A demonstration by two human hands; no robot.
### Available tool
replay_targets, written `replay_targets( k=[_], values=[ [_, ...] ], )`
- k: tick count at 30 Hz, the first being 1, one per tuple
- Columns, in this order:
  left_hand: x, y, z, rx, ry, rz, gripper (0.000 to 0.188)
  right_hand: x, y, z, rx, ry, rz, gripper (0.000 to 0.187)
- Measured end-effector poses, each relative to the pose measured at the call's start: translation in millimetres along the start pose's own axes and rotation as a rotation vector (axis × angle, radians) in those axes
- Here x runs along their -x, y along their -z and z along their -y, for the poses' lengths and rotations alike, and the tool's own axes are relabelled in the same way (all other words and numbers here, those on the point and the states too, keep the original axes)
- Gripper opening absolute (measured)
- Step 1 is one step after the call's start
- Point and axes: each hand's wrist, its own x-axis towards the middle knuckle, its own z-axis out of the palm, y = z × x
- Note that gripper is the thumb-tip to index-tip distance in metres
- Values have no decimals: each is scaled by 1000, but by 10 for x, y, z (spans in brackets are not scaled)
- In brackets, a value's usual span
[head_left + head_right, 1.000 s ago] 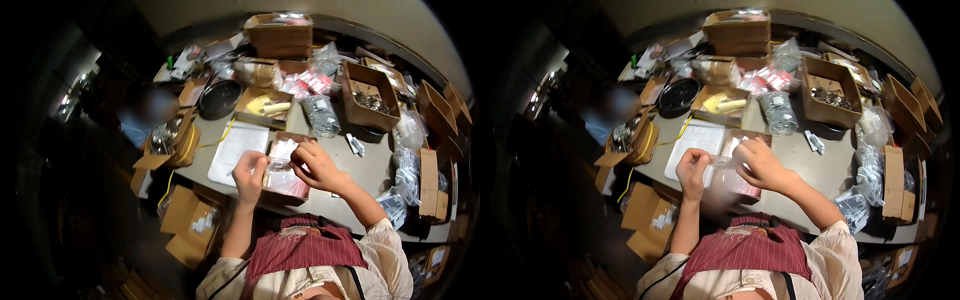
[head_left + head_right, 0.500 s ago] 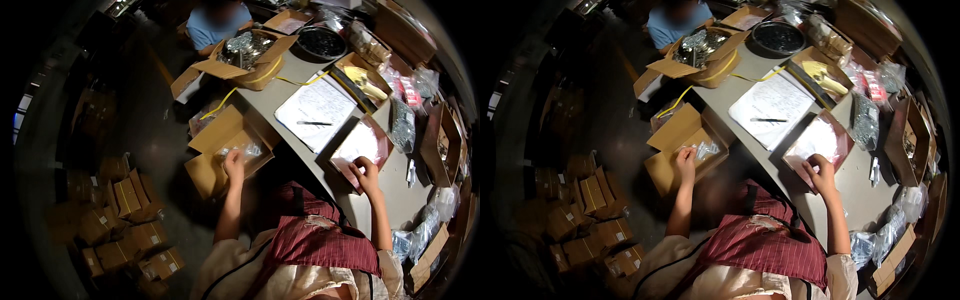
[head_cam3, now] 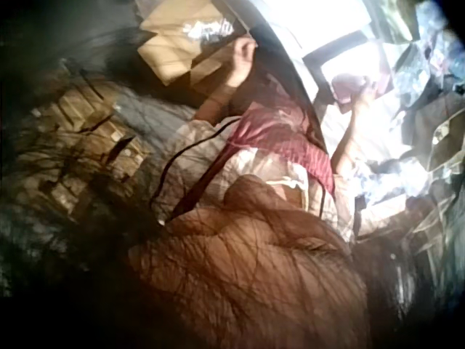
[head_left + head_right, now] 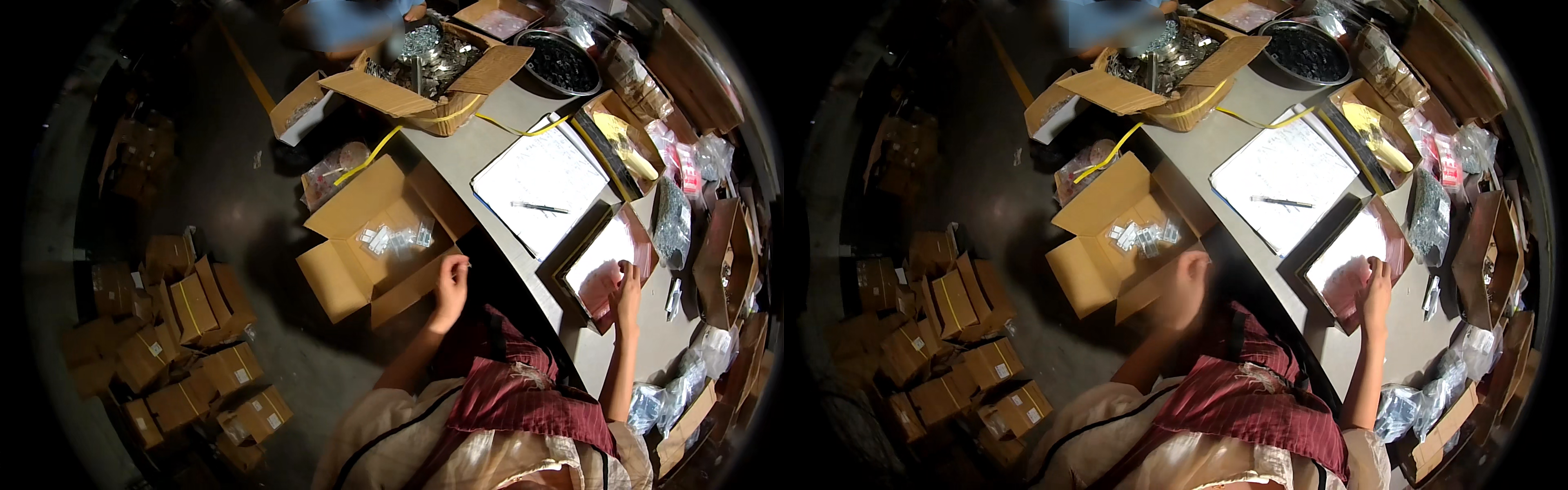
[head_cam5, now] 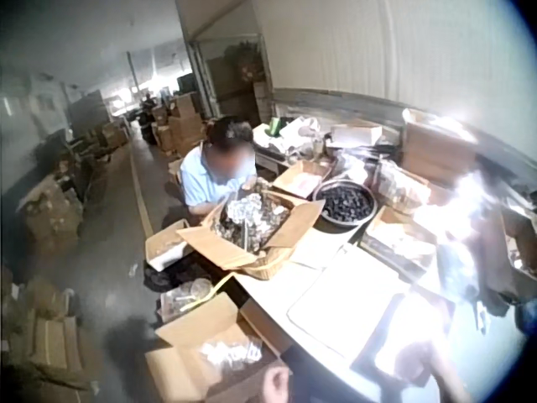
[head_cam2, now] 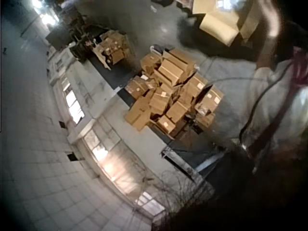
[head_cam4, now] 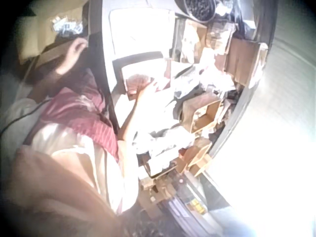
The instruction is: The person repeatedly picks small white rectangular components from a pile on the table and places them into clear plastic bags. The filled bags are set aside on the table as the task progresses.
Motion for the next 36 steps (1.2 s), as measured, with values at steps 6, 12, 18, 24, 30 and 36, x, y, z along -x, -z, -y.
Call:
replay_targets(
  k=[6, 12, 18, 24, 30, 36],
  values=[
    [102, -296, -655, -21, -113, 224, 12, 20, -82, -213, -126, -61, 97, 13],
    [337, -647, -447, 64, -191, 183, 14, 13, 182, -291, -499, -203, 77, 21],
    [666, -1225, -1139, 185, -189, 393, 25, 311, 624, -322, -1378, -237, 196, 28],
    [888, -1798, -1612, 735, 226, 583, 27, 777, 925, -338, -1491, -280, 245, 23],
    [871, -1722, -1659, 149, -117, 751, 19, 939, 1034, -391, -913, 51, 0, 62],
    [729, -1661, -2257, -77, -443, 886, 20, 913, 1268, -104, -678, 134, 196, 43]
  ],
)
